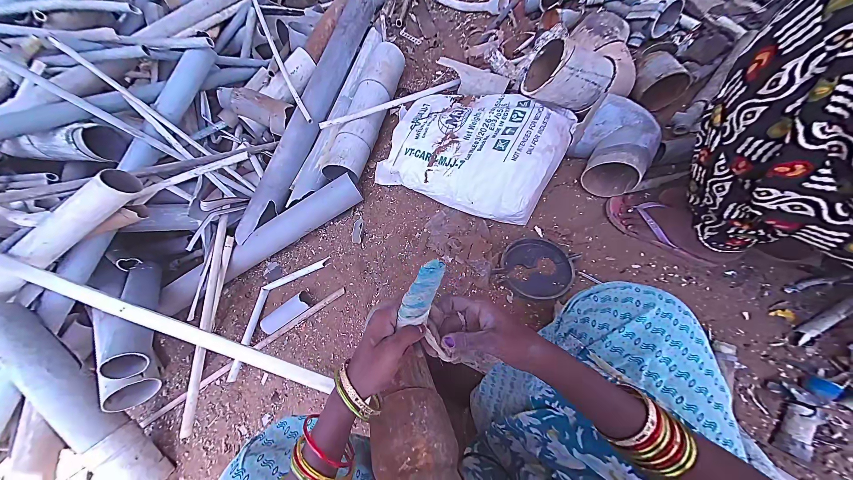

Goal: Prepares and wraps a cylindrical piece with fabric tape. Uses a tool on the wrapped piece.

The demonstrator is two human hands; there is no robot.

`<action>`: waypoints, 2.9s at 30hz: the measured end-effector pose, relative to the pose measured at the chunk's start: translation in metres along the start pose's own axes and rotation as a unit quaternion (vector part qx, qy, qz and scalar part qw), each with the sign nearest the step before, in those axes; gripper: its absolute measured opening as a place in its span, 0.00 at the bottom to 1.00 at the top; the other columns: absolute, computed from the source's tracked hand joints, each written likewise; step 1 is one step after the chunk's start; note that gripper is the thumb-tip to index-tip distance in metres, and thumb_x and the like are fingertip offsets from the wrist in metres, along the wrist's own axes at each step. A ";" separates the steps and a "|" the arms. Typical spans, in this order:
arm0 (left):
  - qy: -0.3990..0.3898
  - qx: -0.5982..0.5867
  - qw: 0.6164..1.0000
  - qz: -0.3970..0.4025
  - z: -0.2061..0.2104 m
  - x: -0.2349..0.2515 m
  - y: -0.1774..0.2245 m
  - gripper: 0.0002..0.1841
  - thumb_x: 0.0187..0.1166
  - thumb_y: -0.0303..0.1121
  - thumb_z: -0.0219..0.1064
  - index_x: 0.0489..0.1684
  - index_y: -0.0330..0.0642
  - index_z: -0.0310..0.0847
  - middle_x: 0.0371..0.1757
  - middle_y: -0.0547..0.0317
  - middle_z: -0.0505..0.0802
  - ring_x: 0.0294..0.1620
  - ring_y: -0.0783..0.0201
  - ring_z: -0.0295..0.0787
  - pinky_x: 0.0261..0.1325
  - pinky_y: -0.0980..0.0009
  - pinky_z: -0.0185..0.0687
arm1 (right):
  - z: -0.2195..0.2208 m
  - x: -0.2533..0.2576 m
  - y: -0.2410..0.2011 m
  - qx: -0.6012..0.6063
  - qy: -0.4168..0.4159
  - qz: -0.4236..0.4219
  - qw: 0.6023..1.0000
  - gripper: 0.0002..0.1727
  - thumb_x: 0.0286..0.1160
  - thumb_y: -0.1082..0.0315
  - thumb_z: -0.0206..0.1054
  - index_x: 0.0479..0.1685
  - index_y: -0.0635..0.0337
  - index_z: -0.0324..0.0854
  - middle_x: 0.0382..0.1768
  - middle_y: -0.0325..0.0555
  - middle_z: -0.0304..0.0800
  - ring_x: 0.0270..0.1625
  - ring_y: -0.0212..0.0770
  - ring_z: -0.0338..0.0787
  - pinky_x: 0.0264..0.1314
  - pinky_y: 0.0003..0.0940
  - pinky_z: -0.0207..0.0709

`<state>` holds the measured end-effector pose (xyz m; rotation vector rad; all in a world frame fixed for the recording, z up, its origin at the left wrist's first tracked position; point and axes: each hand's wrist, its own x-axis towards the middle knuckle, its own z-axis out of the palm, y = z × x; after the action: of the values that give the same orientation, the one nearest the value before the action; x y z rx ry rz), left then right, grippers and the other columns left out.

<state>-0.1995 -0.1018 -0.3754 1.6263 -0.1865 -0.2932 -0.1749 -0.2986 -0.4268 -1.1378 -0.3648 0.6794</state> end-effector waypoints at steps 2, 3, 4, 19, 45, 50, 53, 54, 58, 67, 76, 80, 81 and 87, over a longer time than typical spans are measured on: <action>0.010 -0.010 1.000 0.008 -0.001 0.000 0.001 0.14 0.71 0.18 0.50 0.46 0.40 0.78 0.32 0.78 0.91 0.28 0.84 0.86 0.33 0.84 0.84 | 0.000 -0.001 0.001 0.004 -0.004 0.002 1.000 0.13 0.69 0.82 0.63 0.45 0.53 0.78 0.33 0.25 0.93 0.37 0.21 0.92 0.43 0.19 0.85; 0.013 -0.013 1.000 0.011 -0.002 0.001 0.001 0.14 0.71 0.17 0.49 0.47 0.40 0.77 0.32 0.78 0.92 0.28 0.83 0.87 0.33 0.83 0.84 | 0.001 -0.002 0.001 -0.007 -0.004 0.004 1.000 0.13 0.68 0.82 0.64 0.43 0.53 0.78 0.32 0.24 0.92 0.36 0.20 0.91 0.42 0.18 0.85; 0.015 -0.015 1.000 0.013 -0.002 0.001 0.001 0.14 0.71 0.17 0.49 0.47 0.40 0.78 0.32 0.78 0.92 0.27 0.83 0.87 0.32 0.84 0.84 | 0.001 -0.003 0.001 -0.018 -0.007 0.006 1.000 0.12 0.67 0.82 0.65 0.42 0.53 0.79 0.32 0.23 0.92 0.35 0.18 0.90 0.40 0.16 0.83; 0.023 0.040 0.999 0.006 -0.004 0.002 -0.002 0.13 0.72 0.19 0.50 0.48 0.36 0.77 0.32 0.77 0.90 0.28 0.84 0.85 0.34 0.84 0.83 | 0.002 -0.005 0.002 -0.127 -0.023 -0.025 0.991 0.04 0.71 0.77 0.65 0.35 0.61 0.84 0.33 0.22 0.85 0.37 0.11 0.83 0.43 0.09 0.77; 0.039 0.043 0.998 -0.020 -0.005 0.000 0.005 0.13 0.73 0.19 0.49 0.50 0.34 0.76 0.28 0.78 0.88 0.25 0.84 0.85 0.32 0.84 0.84 | -0.028 -0.005 -0.012 -0.179 0.081 -0.001 0.980 0.12 0.88 0.69 0.53 0.53 0.64 0.80 0.36 0.27 0.88 0.39 0.18 0.88 0.48 0.16 0.82; 0.022 0.032 0.999 -0.017 -0.003 -0.001 0.004 0.13 0.72 0.18 0.50 0.49 0.35 0.76 0.27 0.78 0.88 0.24 0.84 0.85 0.31 0.84 0.84 | -0.037 0.000 -0.010 -0.137 0.204 -0.068 0.967 0.15 0.87 0.71 0.48 0.50 0.62 0.83 0.38 0.34 0.92 0.42 0.28 0.92 0.51 0.24 0.87; -0.001 0.032 0.999 -0.022 0.002 -0.001 0.002 0.13 0.73 0.19 0.50 0.52 0.32 0.76 0.29 0.76 0.88 0.26 0.84 0.85 0.33 0.85 0.85 | -0.013 -0.002 -0.005 -0.128 0.130 -0.101 0.978 0.11 0.82 0.73 0.58 0.51 0.62 0.85 0.44 0.27 0.93 0.49 0.20 0.90 0.58 0.20 0.84; -0.001 0.035 0.999 -0.022 0.004 -0.001 0.000 0.13 0.73 0.19 0.51 0.51 0.32 0.76 0.29 0.76 0.88 0.26 0.84 0.86 0.33 0.84 0.85 | -0.004 -0.002 -0.003 -0.118 0.103 -0.105 0.982 0.09 0.79 0.74 0.61 0.50 0.61 0.85 0.44 0.24 0.92 0.49 0.16 0.89 0.57 0.17 0.82; 0.002 0.056 0.998 -0.019 0.007 -0.001 0.001 0.14 0.71 0.19 0.53 0.52 0.30 0.77 0.31 0.76 0.87 0.26 0.85 0.84 0.33 0.86 0.84 | 0.010 -0.001 0.005 -0.056 0.065 -0.096 0.992 0.11 0.72 0.81 0.64 0.50 0.59 0.82 0.37 0.20 0.92 0.40 0.15 0.89 0.48 0.14 0.83; 0.020 0.074 0.997 -0.016 0.006 -0.001 0.000 0.15 0.71 0.21 0.54 0.55 0.29 0.76 0.31 0.74 0.87 0.27 0.85 0.85 0.36 0.84 0.84 | 0.006 0.000 0.007 -0.032 0.057 -0.077 0.995 0.10 0.71 0.79 0.64 0.46 0.56 0.80 0.35 0.21 0.91 0.39 0.18 0.89 0.46 0.17 0.83; 0.040 0.119 0.992 -0.023 0.004 0.001 0.001 0.15 0.66 0.23 0.66 0.51 0.29 0.78 0.35 0.69 0.87 0.33 0.85 0.84 0.41 0.86 0.81 | 0.009 0.000 0.006 -0.080 0.063 -0.094 0.990 0.09 0.65 0.81 0.67 0.37 0.56 0.81 0.32 0.21 0.87 0.35 0.14 0.86 0.42 0.12 0.80; 0.037 0.145 0.989 -0.019 0.004 0.002 -0.001 0.18 0.63 0.22 0.71 0.53 0.25 0.78 0.38 0.65 0.89 0.37 0.86 0.84 0.45 0.88 0.80 | 0.009 -0.001 0.005 -0.090 0.062 -0.104 0.989 0.10 0.64 0.81 0.69 0.37 0.55 0.80 0.32 0.20 0.86 0.34 0.13 0.85 0.38 0.11 0.79; 0.040 0.142 0.989 -0.017 0.004 0.002 -0.002 0.18 0.63 0.22 0.71 0.52 0.27 0.79 0.38 0.66 0.89 0.37 0.86 0.84 0.44 0.87 0.80 | 0.008 -0.001 0.005 -0.096 0.060 -0.106 0.988 0.09 0.64 0.80 0.69 0.37 0.55 0.80 0.33 0.20 0.86 0.35 0.13 0.85 0.39 0.11 0.79; 0.035 0.118 0.992 -0.006 0.001 0.002 -0.002 0.17 0.61 0.20 0.70 0.51 0.28 0.78 0.37 0.68 0.89 0.37 0.85 0.86 0.45 0.86 0.82 | 0.004 0.000 0.003 -0.080 0.073 -0.093 0.990 0.09 0.69 0.80 0.65 0.37 0.53 0.77 0.31 0.20 0.84 0.33 0.14 0.83 0.38 0.12 0.79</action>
<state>-0.1977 -0.1033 -0.3780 1.8685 -0.1632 -0.2290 -0.1784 -0.2948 -0.4282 -1.2798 -0.4002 0.4060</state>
